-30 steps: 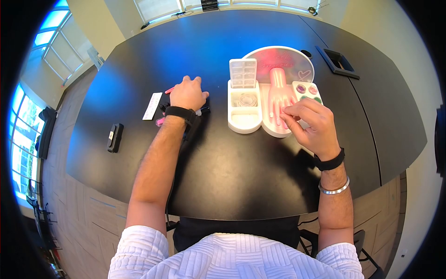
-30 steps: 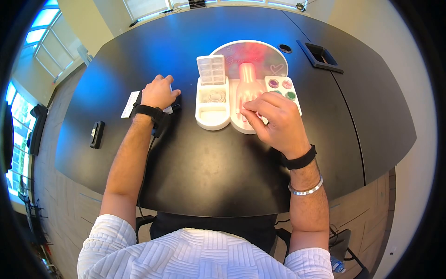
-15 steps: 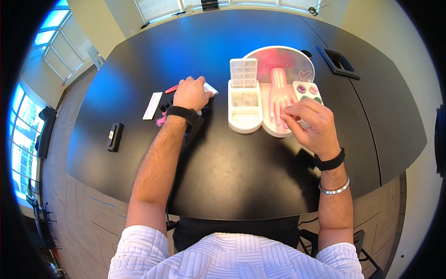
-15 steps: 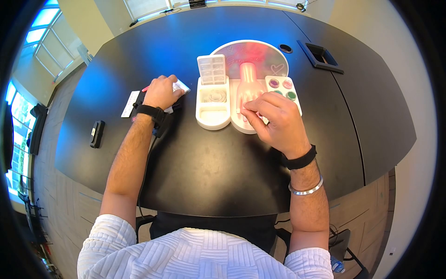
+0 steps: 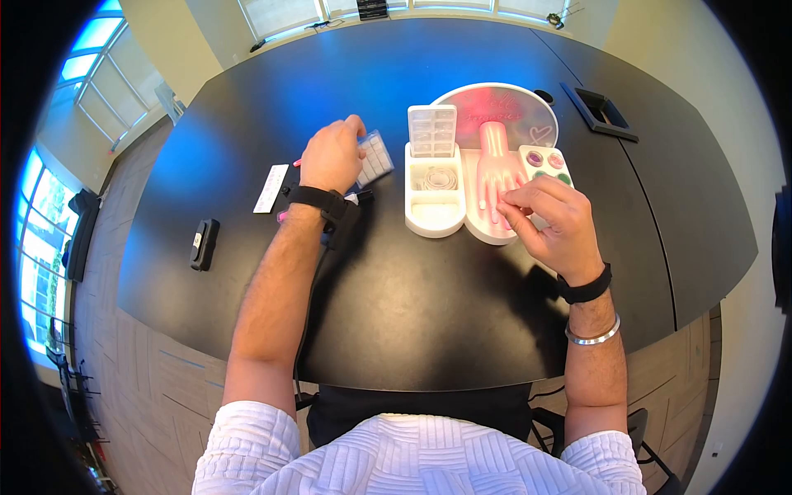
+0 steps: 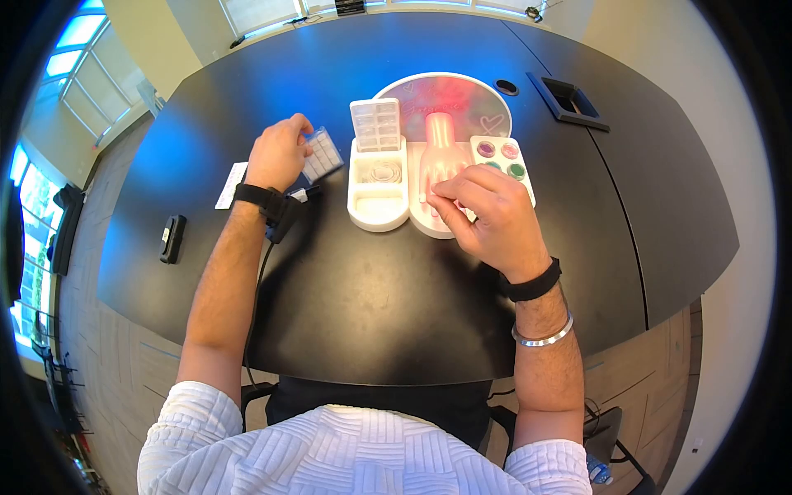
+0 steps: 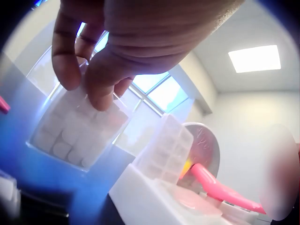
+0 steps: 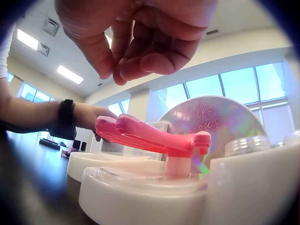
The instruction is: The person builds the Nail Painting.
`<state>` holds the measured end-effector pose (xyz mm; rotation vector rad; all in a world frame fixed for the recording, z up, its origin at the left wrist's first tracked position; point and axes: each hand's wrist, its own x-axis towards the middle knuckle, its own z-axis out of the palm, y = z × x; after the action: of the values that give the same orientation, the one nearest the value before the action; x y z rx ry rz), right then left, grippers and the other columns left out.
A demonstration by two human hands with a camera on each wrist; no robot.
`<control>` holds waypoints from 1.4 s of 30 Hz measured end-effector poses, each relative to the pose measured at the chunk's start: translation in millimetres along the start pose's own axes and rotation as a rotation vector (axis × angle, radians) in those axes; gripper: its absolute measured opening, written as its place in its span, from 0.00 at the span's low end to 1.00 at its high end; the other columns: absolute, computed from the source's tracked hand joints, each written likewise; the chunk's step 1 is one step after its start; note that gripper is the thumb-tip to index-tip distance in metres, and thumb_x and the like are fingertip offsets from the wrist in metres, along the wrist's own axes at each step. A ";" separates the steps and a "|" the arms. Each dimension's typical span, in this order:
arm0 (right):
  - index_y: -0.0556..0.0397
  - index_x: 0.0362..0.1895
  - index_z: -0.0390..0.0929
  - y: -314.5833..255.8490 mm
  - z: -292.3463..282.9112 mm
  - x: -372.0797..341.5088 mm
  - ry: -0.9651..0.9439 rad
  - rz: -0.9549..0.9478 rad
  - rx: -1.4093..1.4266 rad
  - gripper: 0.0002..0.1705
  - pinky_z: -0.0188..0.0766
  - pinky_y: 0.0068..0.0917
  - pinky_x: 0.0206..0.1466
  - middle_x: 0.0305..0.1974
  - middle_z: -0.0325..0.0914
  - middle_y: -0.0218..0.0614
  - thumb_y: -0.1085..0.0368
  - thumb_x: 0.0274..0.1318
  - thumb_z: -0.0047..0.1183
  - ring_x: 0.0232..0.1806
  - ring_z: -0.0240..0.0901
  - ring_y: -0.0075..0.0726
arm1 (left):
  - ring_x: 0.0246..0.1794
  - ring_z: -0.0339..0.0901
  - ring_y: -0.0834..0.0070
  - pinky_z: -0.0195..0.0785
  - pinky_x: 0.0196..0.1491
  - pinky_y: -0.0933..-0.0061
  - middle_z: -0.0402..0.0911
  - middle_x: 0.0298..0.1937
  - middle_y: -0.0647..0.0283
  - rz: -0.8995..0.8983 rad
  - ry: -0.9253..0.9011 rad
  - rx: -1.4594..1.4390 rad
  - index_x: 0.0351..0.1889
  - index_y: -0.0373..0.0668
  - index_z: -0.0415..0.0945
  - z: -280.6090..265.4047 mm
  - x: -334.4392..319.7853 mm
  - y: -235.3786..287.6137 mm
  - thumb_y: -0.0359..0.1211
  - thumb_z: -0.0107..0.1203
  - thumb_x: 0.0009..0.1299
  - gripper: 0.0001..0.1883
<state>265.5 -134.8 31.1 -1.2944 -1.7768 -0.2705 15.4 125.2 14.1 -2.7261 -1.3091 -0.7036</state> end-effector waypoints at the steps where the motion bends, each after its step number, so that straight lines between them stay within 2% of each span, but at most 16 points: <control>1: 0.55 0.36 0.91 0.5 0.3 0.0 0.003 -0.005 0.001 0.06 0.77 0.33 0.34 0.31 0.86 0.37 0.72 0.58 0.77 0.30 0.82 0.39 | 0.51 0.88 0.51 0.80 0.55 0.50 0.90 0.47 0.52 0.043 0.038 -0.032 0.54 0.42 0.83 -5.7 0.6 1.1 0.28 0.73 0.69 0.17; 3: 0.55 0.36 0.90 0.0 -0.4 -0.1 -0.001 -0.005 -0.007 0.06 0.77 0.34 0.34 0.31 0.86 0.37 0.72 0.58 0.77 0.31 0.82 0.39 | 0.50 0.88 0.52 0.80 0.54 0.51 0.90 0.47 0.53 0.088 0.073 -0.064 0.53 0.41 0.83 -23.0 0.7 9.6 0.25 0.72 0.69 0.15; 5: 0.55 0.36 0.90 -1.3 -1.4 0.0 -0.005 -0.004 -0.017 0.05 0.77 0.34 0.34 0.31 0.86 0.37 0.72 0.59 0.76 0.31 0.82 0.39 | 0.46 0.87 0.54 0.80 0.52 0.55 0.90 0.46 0.55 0.127 0.180 -0.252 0.50 0.40 0.82 -42.0 -2.3 25.2 0.22 0.70 0.69 0.13; 6: 0.55 0.36 0.90 -2.5 -1.6 0.4 -0.007 -0.003 -0.018 0.05 0.77 0.34 0.34 0.31 0.86 0.36 0.71 0.59 0.76 0.30 0.82 0.39 | 0.44 0.86 0.57 0.82 0.51 0.60 0.89 0.44 0.56 0.148 0.193 -0.312 0.50 0.38 0.80 -47.4 -4.0 30.6 0.19 0.67 0.70 0.12; 7: 0.55 0.36 0.90 -3.6 -1.8 1.1 -0.009 -0.003 -0.019 0.05 0.77 0.34 0.34 0.31 0.85 0.36 0.71 0.59 0.76 0.30 0.82 0.40 | 0.44 0.86 0.57 0.82 0.51 0.60 0.89 0.44 0.56 0.149 0.191 -0.313 0.50 0.38 0.80 -49.5 -4.6 35.4 0.19 0.67 0.70 0.12; 9: 0.55 0.36 0.90 -5.1 -2.1 2.6 -0.007 -0.012 -0.024 0.05 0.77 0.34 0.34 0.31 0.85 0.36 0.71 0.59 0.76 0.30 0.82 0.39 | 0.45 0.86 0.59 0.83 0.49 0.62 0.88 0.44 0.57 0.262 0.224 -0.532 0.49 0.37 0.80 -49.6 -5.8 44.7 0.19 0.66 0.72 0.11; 12: 0.54 0.35 0.90 -6.6 -2.4 3.5 -0.007 -0.018 -0.027 0.05 0.77 0.34 0.34 0.31 0.85 0.35 0.72 0.60 0.76 0.30 0.82 0.39 | 0.45 0.87 0.61 0.84 0.48 0.64 0.88 0.44 0.58 0.337 0.223 -0.542 0.48 0.37 0.80 -32.8 -7.9 54.4 0.18 0.64 0.73 0.10; 15: 0.54 0.35 0.90 -6.8 -4.3 3.4 -0.011 -0.012 -0.019 0.05 0.77 0.34 0.34 0.30 0.85 0.35 0.71 0.60 0.76 0.30 0.82 0.39 | 0.45 0.87 0.61 0.83 0.47 0.63 0.87 0.44 0.58 0.318 0.152 -0.507 0.47 0.37 0.79 -17.5 -9.3 55.5 0.17 0.62 0.73 0.09; 20: 0.54 0.35 0.90 -4.9 -4.1 2.2 0.002 -0.002 0.000 0.05 0.77 0.33 0.34 0.30 0.85 0.34 0.71 0.60 0.76 0.30 0.82 0.39 | 0.45 0.87 0.57 0.81 0.47 0.61 0.87 0.45 0.55 0.331 0.183 -0.416 0.46 0.37 0.80 -6.7 -9.7 56.7 0.18 0.58 0.75 0.07; 23: 0.53 0.35 0.90 -4.1 -3.9 1.9 0.008 0.001 0.017 0.05 0.77 0.33 0.33 0.30 0.85 0.34 0.72 0.59 0.76 0.29 0.82 0.38 | 0.45 0.87 0.54 0.82 0.50 0.58 0.87 0.44 0.54 0.347 0.204 -0.422 0.49 0.38 0.83 -0.1 -9.8 55.5 0.19 0.58 0.75 0.09; 25: 0.53 0.35 0.90 -4.2 -4.3 2.2 -0.002 -0.007 0.002 0.05 0.77 0.33 0.33 0.30 0.85 0.34 0.71 0.60 0.76 0.29 0.82 0.38 | 0.51 0.86 0.54 0.82 0.55 0.56 0.88 0.50 0.55 0.439 0.259 -0.315 0.56 0.40 0.87 7.7 -9.9 53.8 0.19 0.58 0.75 0.15; 28: 0.53 0.35 0.90 -6.1 -4.4 2.2 -0.013 0.010 -0.006 0.05 0.77 0.33 0.33 0.30 0.85 0.34 0.71 0.60 0.76 0.29 0.82 0.38 | 0.56 0.84 0.56 0.81 0.59 0.55 0.86 0.56 0.58 0.477 0.235 -0.213 0.61 0.43 0.89 12.6 -14.1 55.5 0.20 0.60 0.75 0.19; 32: 0.53 0.35 0.90 -6.8 -4.1 3.3 -0.023 -0.003 -0.018 0.05 0.76 0.33 0.33 0.30 0.85 0.34 0.71 0.60 0.76 0.29 0.81 0.38 | 0.58 0.82 0.57 0.80 0.60 0.56 0.83 0.59 0.59 0.399 0.184 -0.208 0.60 0.43 0.90 9.6 -19.9 61.4 0.19 0.61 0.74 0.19; 34: 0.53 0.35 0.90 -5.7 -2.9 2.6 0.002 0.003 -0.042 0.05 0.76 0.33 0.32 0.29 0.85 0.34 0.70 0.59 0.76 0.29 0.81 0.38 | 0.54 0.83 0.56 0.80 0.60 0.56 0.83 0.56 0.58 0.351 0.135 -0.269 0.58 0.43 0.90 3.0 -19.4 60.2 0.19 0.61 0.74 0.17; 39: 0.54 0.35 0.90 -0.9 -2.4 0.4 0.003 0.003 -0.047 0.06 0.75 0.34 0.32 0.29 0.85 0.35 0.70 0.59 0.77 0.28 0.80 0.38 | 0.52 0.85 0.57 0.82 0.56 0.59 0.84 0.56 0.57 0.351 0.209 -0.264 0.54 0.43 0.90 -38.3 -12.1 38.0 0.21 0.64 0.75 0.13; 42: 0.54 0.35 0.90 0.5 -3.4 0.3 0.004 0.012 -0.035 0.06 0.76 0.34 0.32 0.29 0.85 0.36 0.71 0.59 0.76 0.28 0.80 0.38 | 0.50 0.87 0.59 0.84 0.51 0.61 0.86 0.54 0.57 0.232 0.265 -0.264 0.53 0.42 0.90 -66.2 -9.4 6.4 0.23 0.64 0.77 0.10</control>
<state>267.7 -136.5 33.1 -1.3273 -1.7672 -0.2987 -10.3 99.4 70.7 -2.7851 -0.8833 -1.2367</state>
